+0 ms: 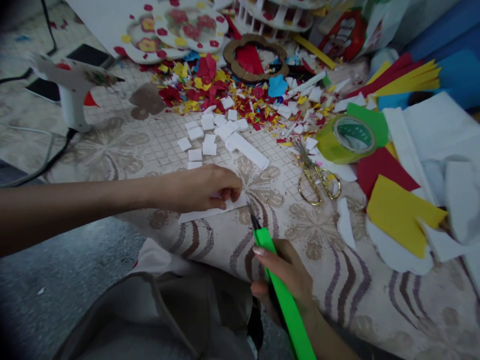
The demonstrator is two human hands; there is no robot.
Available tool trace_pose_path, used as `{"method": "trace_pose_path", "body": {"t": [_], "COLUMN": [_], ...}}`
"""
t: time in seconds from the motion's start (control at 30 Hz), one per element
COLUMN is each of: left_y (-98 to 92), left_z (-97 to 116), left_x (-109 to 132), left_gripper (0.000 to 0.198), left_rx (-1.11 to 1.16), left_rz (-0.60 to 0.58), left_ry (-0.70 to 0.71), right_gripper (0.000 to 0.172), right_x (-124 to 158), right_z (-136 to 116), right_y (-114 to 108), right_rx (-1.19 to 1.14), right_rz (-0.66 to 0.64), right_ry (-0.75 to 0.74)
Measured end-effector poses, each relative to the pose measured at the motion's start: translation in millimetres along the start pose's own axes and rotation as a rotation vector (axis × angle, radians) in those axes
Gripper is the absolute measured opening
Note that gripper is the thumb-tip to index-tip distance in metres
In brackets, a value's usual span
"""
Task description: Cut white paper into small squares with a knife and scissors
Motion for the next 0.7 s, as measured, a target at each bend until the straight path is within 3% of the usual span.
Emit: {"method": "trace_pose_path", "body": {"t": [0.1, 0.2, 0.43, 0.7], "left_y": [3.9, 7.6, 12.6, 11.5], "left_z": [-4.6, -10.3, -18.0, -11.8], "left_x": [-3.9, -8.3, -19.0, -22.5], "left_gripper": [0.021, 0.022, 0.022, 0.020], "left_rx": [-0.019, -0.038, -0.101, -0.123], "left_rz": [-0.063, -0.132, -0.294, -0.363], "left_ry": [-0.057, -0.132, -0.251, -0.242], "right_gripper": [0.040, 0.037, 0.036, 0.032], "right_x": [9.8, 8.4, 1.3, 4.0], "right_z": [-33.9, -42.0, -64.0, -73.7], "right_y": [10.5, 21.5, 43.8, 51.2], "right_rx": [0.031, 0.095, 0.304, 0.449], "right_rz": [0.035, 0.069, 0.002, 0.034], "right_ry": [-0.334, -0.339, -0.483, -0.601]}}
Point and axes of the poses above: each hand's wrist, its own x-axis away from the middle knuckle, its own y-axis out of the palm, z = x × y, the point moved 10 cm from there along -x, towards the middle knuckle, and after that the axes turned 10 degrees about z, right-handed, at the moved point
